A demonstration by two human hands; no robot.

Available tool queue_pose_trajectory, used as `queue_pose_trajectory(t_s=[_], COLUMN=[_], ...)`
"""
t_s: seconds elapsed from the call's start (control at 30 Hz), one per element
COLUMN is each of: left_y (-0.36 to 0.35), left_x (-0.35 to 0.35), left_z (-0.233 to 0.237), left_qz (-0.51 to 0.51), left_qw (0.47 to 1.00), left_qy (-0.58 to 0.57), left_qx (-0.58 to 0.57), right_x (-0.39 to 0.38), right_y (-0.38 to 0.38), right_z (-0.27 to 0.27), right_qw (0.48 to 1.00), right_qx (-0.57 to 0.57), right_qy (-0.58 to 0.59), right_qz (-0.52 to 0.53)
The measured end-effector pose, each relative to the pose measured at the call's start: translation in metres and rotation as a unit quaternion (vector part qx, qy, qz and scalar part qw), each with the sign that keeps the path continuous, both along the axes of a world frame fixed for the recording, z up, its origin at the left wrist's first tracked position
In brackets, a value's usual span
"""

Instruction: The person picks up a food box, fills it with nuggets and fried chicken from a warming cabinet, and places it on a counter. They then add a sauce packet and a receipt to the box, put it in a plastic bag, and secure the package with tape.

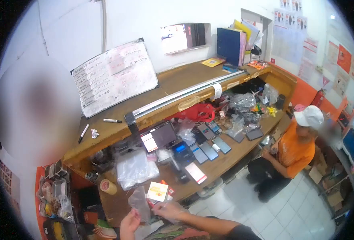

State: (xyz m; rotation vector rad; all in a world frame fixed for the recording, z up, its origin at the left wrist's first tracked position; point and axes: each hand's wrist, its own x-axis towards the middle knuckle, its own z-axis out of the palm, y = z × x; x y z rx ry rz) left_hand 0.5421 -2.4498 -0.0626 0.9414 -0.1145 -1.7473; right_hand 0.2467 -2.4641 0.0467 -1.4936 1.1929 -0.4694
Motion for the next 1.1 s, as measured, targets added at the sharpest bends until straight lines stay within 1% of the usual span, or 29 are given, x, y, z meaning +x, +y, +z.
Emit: queue_pose_trajectory(t_s=[0.03,0.07,0.17,0.27,0.3,0.4,0.5,0.57,0.6,0.7,0.8,0.83,0.9,0.93,0.97,1.0,1.03,1.07,1.1], left_y=[0.006,0.013,0.032,0.033,0.031,0.027,0.020,0.015,0.012,0.010,0.010,0.010,0.006,0.004,0.002,0.000,0.000,0.000,-0.002], left_x=[-0.024,-0.042,-0.063,-0.068,-0.078,-0.095,-0.101,-0.099,-0.100,-0.108,-0.128,-0.128,-0.127,-0.126,-0.127,-0.128,-0.126,-0.118,-0.104], left_z=[0.033,0.055,0.052,0.049,0.075,0.073,0.090,0.076,0.073,0.066,0.087,0.088,0.084,0.079,0.072,0.065,0.058,0.053,0.047], left_qz=[-0.042,-0.084,-0.077,-0.137,-0.162,-0.091,-0.104,-0.084,-0.073,-0.063,-0.080,-0.083,-0.089,-0.068,-0.047,-0.025,-0.004,-0.027,-0.051], left_qw=[0.999,0.995,0.967,0.954,0.955,0.961,0.925,0.938,0.944,0.960,0.949,0.933,0.893,0.898,0.903,0.907,0.910,0.897,0.883], left_qy=[-0.011,-0.023,-0.224,-0.260,-0.245,-0.253,-0.348,-0.317,-0.300,-0.260,-0.297,-0.343,-0.430,-0.417,-0.404,-0.391,-0.377,-0.408,-0.439], left_qx=[-0.028,-0.056,-0.096,-0.055,-0.038,-0.070,-0.106,-0.115,-0.118,-0.085,-0.063,-0.075,-0.097,-0.118,-0.138,-0.157,-0.175,-0.165,-0.156], right_x=[0.004,0.007,0.012,0.020,0.022,0.021,0.017,0.024,0.024,0.020,0.028,0.028,0.030,0.025,0.019,0.014,0.021,0.027,0.020], right_y=[-0.001,-0.001,-0.005,-0.008,-0.009,-0.011,-0.008,-0.013,-0.014,-0.005,-0.017,-0.020,-0.019,-0.018,-0.020,-0.019,-0.024,-0.030,-0.028], right_z=[-0.022,-0.024,-0.027,-0.039,-0.044,-0.041,-0.027,-0.047,-0.044,-0.029,-0.077,-0.083,-0.091,-0.072,-0.054,-0.042,-0.100,-0.160,-0.144], right_qw=[0.998,0.998,0.997,0.993,0.993,0.998,0.998,0.997,0.996,1.000,0.996,0.997,0.981,0.951,0.904,0.841,0.898,0.926,0.891], right_qx=[-0.061,-0.056,-0.049,-0.054,-0.074,-0.030,-0.058,-0.054,-0.051,-0.003,-0.084,-0.045,0.034,0.122,0.207,0.289,0.152,0.007,0.127], right_qy=[-0.028,-0.028,-0.036,-0.057,-0.030,0.022,0.000,-0.022,-0.032,-0.017,-0.015,-0.063,-0.156,-0.236,-0.311,-0.381,-0.368,-0.350,-0.387], right_qz=[0.009,0.019,0.052,0.083,0.088,0.044,0.027,0.050,0.063,0.021,0.033,-0.014,-0.107,-0.158,-0.208,-0.254,-0.187,-0.139,-0.199])
